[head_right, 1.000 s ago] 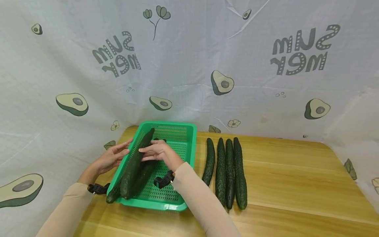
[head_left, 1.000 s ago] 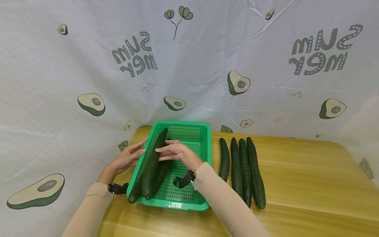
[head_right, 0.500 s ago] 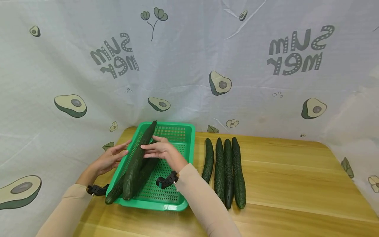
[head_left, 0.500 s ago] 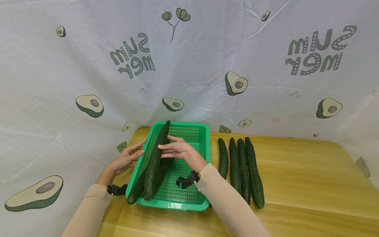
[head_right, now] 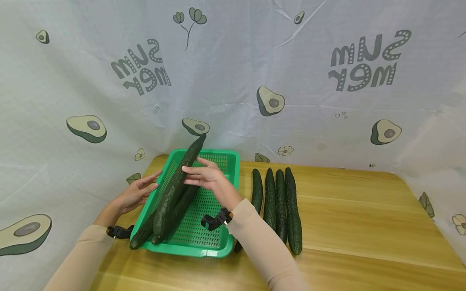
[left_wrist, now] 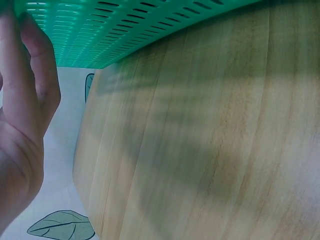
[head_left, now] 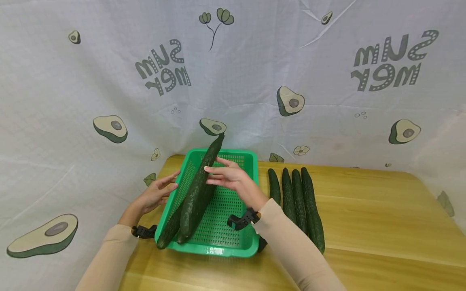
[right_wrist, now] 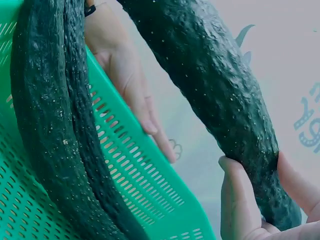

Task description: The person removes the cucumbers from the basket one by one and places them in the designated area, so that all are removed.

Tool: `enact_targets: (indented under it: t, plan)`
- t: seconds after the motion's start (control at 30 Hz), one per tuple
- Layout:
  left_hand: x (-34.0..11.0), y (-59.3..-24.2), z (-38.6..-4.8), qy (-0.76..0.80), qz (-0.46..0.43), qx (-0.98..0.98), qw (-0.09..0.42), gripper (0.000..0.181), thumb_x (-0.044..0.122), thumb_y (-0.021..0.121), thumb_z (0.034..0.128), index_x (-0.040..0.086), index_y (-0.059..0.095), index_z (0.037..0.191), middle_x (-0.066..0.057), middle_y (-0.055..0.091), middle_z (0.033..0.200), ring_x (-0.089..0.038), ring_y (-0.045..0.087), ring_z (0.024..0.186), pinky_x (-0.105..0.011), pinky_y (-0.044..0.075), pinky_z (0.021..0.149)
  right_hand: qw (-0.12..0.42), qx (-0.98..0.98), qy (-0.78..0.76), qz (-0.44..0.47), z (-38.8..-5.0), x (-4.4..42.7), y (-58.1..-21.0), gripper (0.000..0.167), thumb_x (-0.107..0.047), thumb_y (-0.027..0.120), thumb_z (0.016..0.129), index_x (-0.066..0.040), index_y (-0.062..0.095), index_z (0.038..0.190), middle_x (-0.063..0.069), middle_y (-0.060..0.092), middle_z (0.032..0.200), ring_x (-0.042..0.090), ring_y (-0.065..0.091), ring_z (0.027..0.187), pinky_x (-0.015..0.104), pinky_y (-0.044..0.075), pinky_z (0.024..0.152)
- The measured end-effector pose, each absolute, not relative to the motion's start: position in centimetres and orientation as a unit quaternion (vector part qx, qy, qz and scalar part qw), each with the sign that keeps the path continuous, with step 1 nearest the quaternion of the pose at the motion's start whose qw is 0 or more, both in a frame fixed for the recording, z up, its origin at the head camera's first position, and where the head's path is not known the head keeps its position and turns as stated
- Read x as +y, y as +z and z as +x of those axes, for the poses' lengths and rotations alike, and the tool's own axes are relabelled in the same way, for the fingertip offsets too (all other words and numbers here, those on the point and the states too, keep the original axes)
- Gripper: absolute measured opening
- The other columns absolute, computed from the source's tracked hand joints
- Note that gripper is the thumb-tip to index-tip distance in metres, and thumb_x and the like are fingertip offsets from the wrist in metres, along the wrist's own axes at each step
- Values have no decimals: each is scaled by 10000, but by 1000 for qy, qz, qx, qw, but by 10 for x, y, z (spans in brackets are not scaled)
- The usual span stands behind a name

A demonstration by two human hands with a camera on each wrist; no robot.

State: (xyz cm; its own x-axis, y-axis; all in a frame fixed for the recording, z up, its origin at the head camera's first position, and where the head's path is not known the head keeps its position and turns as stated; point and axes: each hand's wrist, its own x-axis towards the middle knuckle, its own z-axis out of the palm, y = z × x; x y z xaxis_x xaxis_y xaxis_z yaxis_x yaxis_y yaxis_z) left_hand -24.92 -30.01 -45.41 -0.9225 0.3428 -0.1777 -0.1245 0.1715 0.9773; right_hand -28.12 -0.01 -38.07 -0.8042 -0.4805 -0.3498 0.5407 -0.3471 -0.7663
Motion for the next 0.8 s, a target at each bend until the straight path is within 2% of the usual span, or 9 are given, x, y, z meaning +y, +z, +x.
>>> enact_targets:
  t: [0.1,0.33,0.47,0.53,0.6,0.77,0.8]
  plan:
    - [-299,-453,-250,639,73,743,182,644,240,547,1054,215,225,1612,-192,162,1595,-78,277,572,-261,352,545,306,479,-823,27,-279,7,-378,751,-5,670,952,-102,268,1579,201,420,1497,400,479,1312,413,517,937]
    - [-298,-454,-250,639,69,743,184,642,250,553,1051,224,238,1609,-183,152,1601,-73,379,664,-260,364,555,310,455,-835,23,-275,21,-369,684,22,553,1009,-57,201,1590,241,396,1509,432,423,1349,477,432,1025]
    - [-299,-455,-250,641,73,742,183,644,251,551,1052,222,232,1611,-187,159,1593,-68,358,624,-271,348,553,304,467,-830,11,-272,35,-365,659,14,528,1024,-45,192,1587,249,370,1523,434,411,1356,475,429,1026]
    - [-299,-455,-250,641,74,742,182,644,250,552,1052,223,233,1610,-189,168,1587,-73,279,567,-273,334,552,301,473,-828,6,-270,42,-363,652,12,516,1030,-45,184,1588,254,353,1530,433,399,1364,472,426,1029]
    - [-299,-454,-250,640,77,743,181,644,249,550,1053,216,229,1611,-195,162,1589,-59,345,596,-273,329,543,300,475,-827,6,-268,49,-362,656,10,505,1035,-51,165,1592,251,323,1547,439,378,1376,472,415,1040]
    - [-300,-453,-249,639,84,742,182,636,236,537,1059,213,224,1612,-202,138,1604,-62,342,587,-295,300,535,294,487,-822,-9,-264,66,-361,691,4,478,1044,-57,80,1605,244,179,1607,459,266,1426,485,373,1073]
    - [-300,-453,-248,640,85,742,182,634,233,534,1060,213,222,1612,-202,136,1605,-72,293,559,-301,294,539,292,494,-819,-14,-263,70,-362,696,-7,483,1046,-58,72,1606,242,168,1611,461,264,1427,486,368,1078]
